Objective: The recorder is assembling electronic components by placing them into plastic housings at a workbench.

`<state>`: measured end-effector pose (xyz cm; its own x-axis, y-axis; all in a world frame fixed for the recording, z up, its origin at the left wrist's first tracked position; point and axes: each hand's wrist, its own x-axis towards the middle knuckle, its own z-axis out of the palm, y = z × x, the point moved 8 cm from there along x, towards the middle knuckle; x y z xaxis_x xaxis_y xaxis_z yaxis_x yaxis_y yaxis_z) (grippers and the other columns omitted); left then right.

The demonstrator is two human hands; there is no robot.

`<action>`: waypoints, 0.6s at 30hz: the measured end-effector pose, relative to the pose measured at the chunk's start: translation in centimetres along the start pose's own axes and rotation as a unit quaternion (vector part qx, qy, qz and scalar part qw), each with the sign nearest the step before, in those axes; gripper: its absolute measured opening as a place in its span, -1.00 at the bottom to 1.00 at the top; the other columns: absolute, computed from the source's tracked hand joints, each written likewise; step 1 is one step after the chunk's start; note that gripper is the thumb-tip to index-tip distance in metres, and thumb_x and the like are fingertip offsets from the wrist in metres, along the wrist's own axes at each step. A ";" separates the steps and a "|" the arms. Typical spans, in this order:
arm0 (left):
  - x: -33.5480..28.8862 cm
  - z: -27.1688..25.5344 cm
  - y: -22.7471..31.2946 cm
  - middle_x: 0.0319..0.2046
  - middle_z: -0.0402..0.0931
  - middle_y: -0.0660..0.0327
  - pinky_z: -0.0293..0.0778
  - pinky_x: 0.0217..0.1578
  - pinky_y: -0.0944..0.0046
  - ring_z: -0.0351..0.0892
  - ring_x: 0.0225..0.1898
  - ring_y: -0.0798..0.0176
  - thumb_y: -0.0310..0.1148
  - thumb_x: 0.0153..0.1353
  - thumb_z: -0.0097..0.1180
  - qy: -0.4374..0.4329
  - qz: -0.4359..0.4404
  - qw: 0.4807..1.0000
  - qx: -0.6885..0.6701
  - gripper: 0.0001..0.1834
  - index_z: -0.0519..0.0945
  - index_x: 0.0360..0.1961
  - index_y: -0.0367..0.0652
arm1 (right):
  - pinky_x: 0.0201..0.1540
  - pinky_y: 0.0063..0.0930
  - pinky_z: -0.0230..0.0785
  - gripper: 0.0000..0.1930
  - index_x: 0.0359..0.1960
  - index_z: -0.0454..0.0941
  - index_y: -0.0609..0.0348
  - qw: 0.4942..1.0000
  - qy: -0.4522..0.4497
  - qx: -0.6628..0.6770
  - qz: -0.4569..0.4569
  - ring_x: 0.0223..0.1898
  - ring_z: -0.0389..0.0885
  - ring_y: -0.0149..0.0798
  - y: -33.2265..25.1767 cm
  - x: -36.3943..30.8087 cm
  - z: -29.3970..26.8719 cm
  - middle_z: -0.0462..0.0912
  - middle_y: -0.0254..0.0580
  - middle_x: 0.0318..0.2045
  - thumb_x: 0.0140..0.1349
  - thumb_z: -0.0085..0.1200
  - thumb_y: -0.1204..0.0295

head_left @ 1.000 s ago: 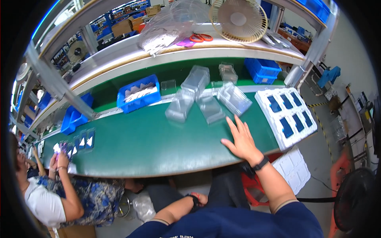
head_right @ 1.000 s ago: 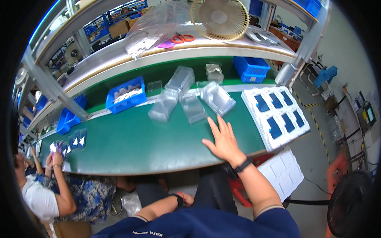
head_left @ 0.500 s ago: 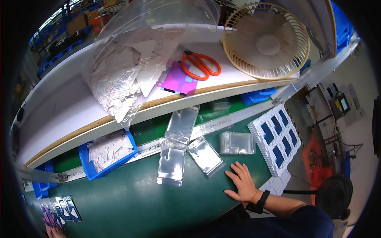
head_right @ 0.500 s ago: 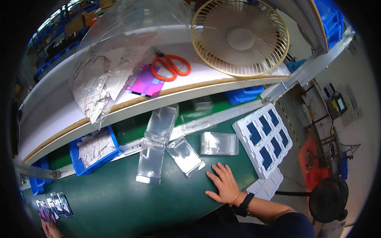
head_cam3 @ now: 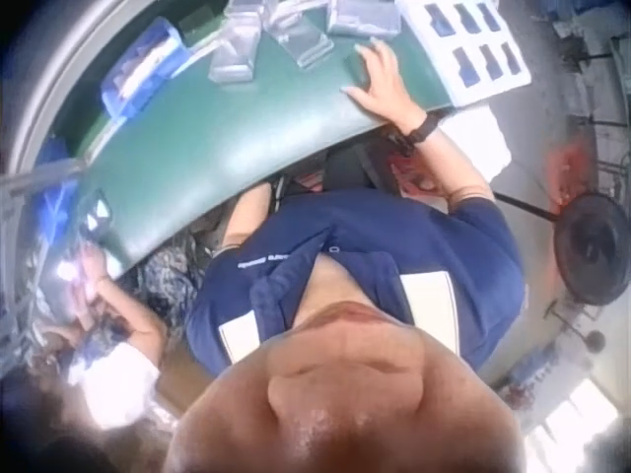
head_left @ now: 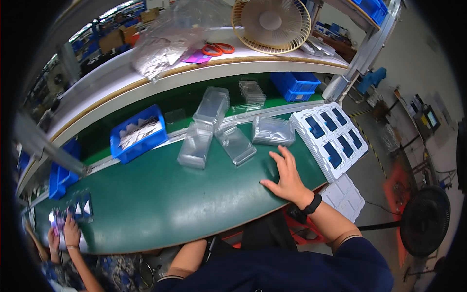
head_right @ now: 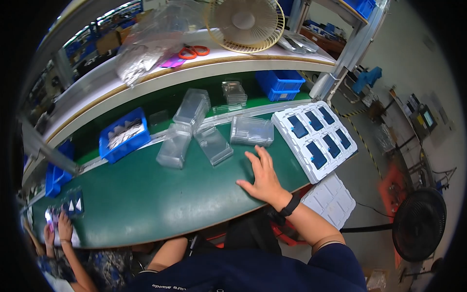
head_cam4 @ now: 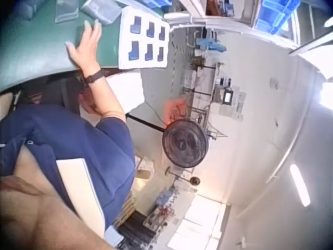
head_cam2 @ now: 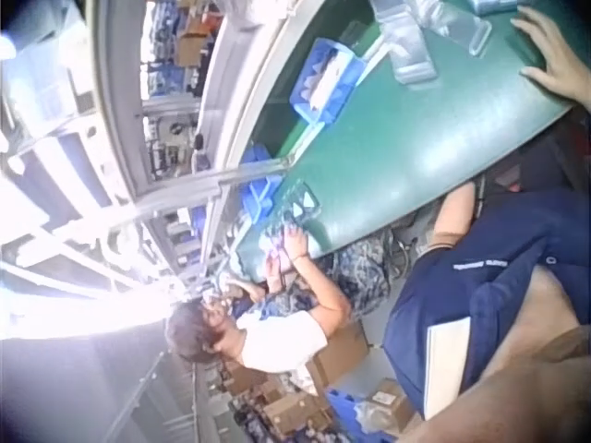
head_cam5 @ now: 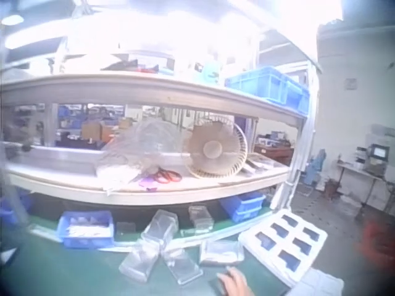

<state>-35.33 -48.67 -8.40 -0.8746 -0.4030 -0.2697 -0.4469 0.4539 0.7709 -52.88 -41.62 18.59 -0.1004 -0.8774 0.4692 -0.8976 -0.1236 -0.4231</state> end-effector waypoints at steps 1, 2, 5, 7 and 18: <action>-3.0 1.2 0.3 -0.16 0.54 0.08 0.44 -0.14 0.24 0.54 -0.16 0.07 -0.17 0.21 0.04 0.034 -0.008 0.999 0.016 -0.59 0.49 -0.01 -0.21 | 0.28 0.02 0.01 -0.28 0.12 0.32 0.19 0.999 0.002 -0.047 -0.021 0.27 0.06 0.28 -0.3 0.5 -0.4 0.12 0.20 0.24 -0.13 0.35 0.30; -5.9 2.4 0.7 -0.15 0.54 0.07 0.44 -0.13 0.24 0.54 -0.15 0.06 -0.16 0.22 0.04 0.067 -0.015 0.997 0.033 -0.58 0.49 0.00 -0.22 | 0.28 0.03 -0.01 -0.27 0.12 0.33 0.17 0.995 0.005 -0.094 -0.041 0.29 0.01 0.30 -0.4 1.1 -1.0 0.08 0.20 0.26 -0.16 0.36 0.33; -10.5 1.2 6.5 -0.06 0.50 0.01 0.41 -0.05 0.21 0.49 -0.04 0.03 -0.15 0.21 0.06 0.027 -0.057 0.998 -0.008 -0.54 0.45 0.04 -0.23 | 0.31 0.03 -0.05 -0.22 0.14 0.33 0.08 0.991 0.000 -0.126 -0.051 0.34 -0.02 0.21 0.6 3.4 -3.2 0.05 0.15 0.30 -0.24 0.40 0.37; -14.2 -0.8 13.8 -0.01 0.43 -0.05 0.36 0.02 0.17 0.43 0.03 -0.03 -0.21 0.21 0.06 -0.044 0.039 0.998 -0.012 -0.53 0.42 0.07 -0.26 | 0.31 0.04 -0.06 -0.20 0.16 0.32 0.04 0.992 -0.005 -0.118 -0.047 0.35 -0.04 0.18 1.9 5.2 -3.7 0.04 0.15 0.31 -0.24 0.41 0.38; -21.9 -13.7 23.0 -0.18 0.56 0.04 0.44 -0.07 0.11 0.53 -0.10 -0.02 -0.28 0.18 0.12 -0.056 0.079 0.995 0.027 -0.70 0.56 -0.12 -0.22 | 0.11 -0.20 0.26 -0.17 0.22 0.30 -0.10 0.948 -0.084 -0.244 0.186 0.09 0.30 0.06 8.0 12.9 1.9 0.40 0.04 -0.01 -0.17 0.34 0.05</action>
<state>-23.85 -40.32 23.15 -0.9486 -0.2339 -0.2132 -0.3098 0.5483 0.7768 -60.51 -54.86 19.79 -0.4158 -0.8846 0.2112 -0.9094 0.4021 -0.1064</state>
